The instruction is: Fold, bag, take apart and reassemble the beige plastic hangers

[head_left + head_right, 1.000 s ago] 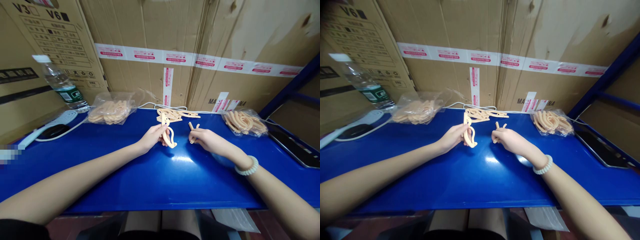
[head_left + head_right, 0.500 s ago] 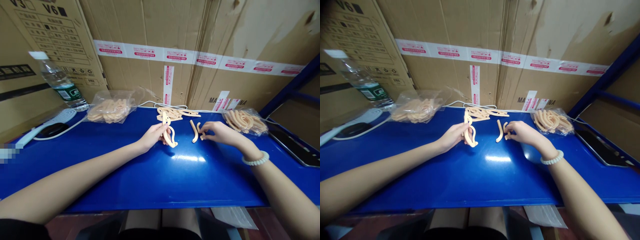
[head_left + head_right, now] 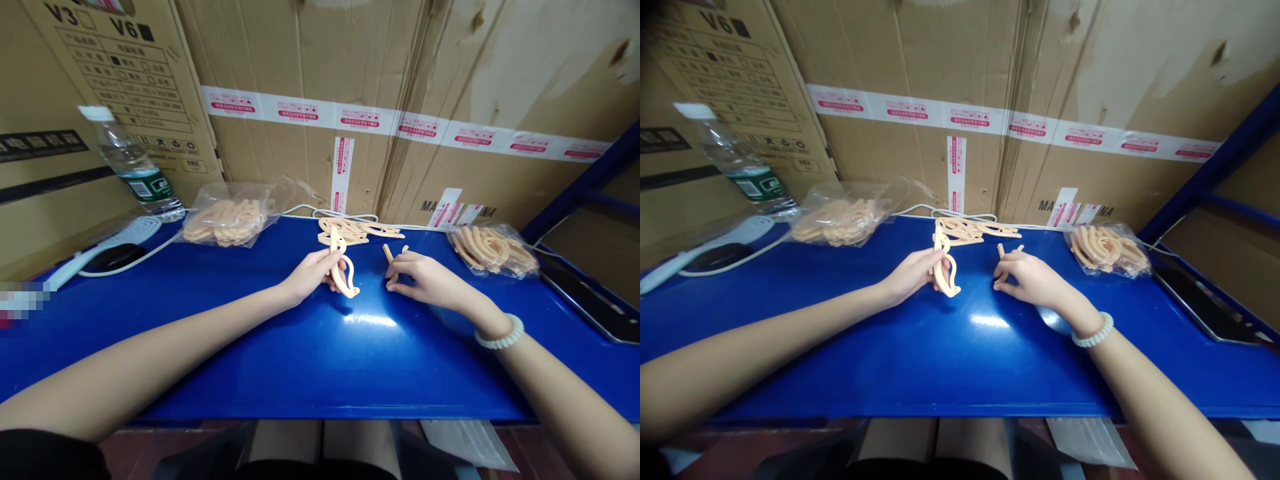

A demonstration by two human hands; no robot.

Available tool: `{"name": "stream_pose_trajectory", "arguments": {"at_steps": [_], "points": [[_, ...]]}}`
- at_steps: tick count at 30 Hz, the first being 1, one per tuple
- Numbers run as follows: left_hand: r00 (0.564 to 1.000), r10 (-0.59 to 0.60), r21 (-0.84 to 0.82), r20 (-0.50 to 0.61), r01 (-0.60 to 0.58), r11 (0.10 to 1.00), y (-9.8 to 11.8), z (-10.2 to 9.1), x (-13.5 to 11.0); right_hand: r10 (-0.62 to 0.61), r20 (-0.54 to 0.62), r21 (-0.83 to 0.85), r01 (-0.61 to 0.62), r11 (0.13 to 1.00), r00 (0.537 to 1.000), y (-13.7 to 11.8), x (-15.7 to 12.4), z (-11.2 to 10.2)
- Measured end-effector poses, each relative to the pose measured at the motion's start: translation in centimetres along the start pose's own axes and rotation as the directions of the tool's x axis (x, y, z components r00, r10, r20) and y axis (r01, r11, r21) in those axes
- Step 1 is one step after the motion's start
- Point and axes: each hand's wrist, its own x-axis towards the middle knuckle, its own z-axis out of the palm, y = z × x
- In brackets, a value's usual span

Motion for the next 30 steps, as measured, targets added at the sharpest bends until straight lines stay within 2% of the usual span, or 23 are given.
{"name": "stream_pose_trajectory", "arguments": {"at_steps": [7, 12, 16, 20, 24, 30], "points": [[1.0, -0.008, -0.031, -0.014, 0.008, 0.999, 0.2, 0.1, 0.0, 0.009, -0.024, -0.031, -0.01, 0.999, 1.0, 1.2, -0.2, 0.2], [1.0, 0.027, -0.021, -0.008, -0.027, 0.999, 0.2, 0.2, 0.0, -0.064, -0.178, -0.061, 0.054, 0.997, 0.982, -1.4, 0.1, 1.3], [0.994, 0.083, 0.109, 0.064, -0.09, 0.99, 0.3, 0.3, -0.3, -0.192, -0.094, -0.098, 0.183, 0.978, 0.977, -3.9, 0.7, 2.5], [0.985, 0.126, 0.222, 0.116, -0.149, 0.964, 0.6, 0.5, -0.7, -0.223, -0.017, -0.178, 0.217, 0.96, 0.975, -4.4, 0.9, 3.2], [0.986, 0.112, 0.198, 0.12, -0.134, 0.971, 0.4, 0.4, -0.7, -0.22, -0.008, -0.221, 0.213, 0.952, 0.976, -4.2, 0.9, 2.8], [0.989, 0.112, 0.169, 0.098, -0.127, 0.977, 0.3, 0.5, -0.8, -0.221, -0.062, -0.263, 0.198, 0.944, 0.973, -4.3, 0.6, 1.9]]}}
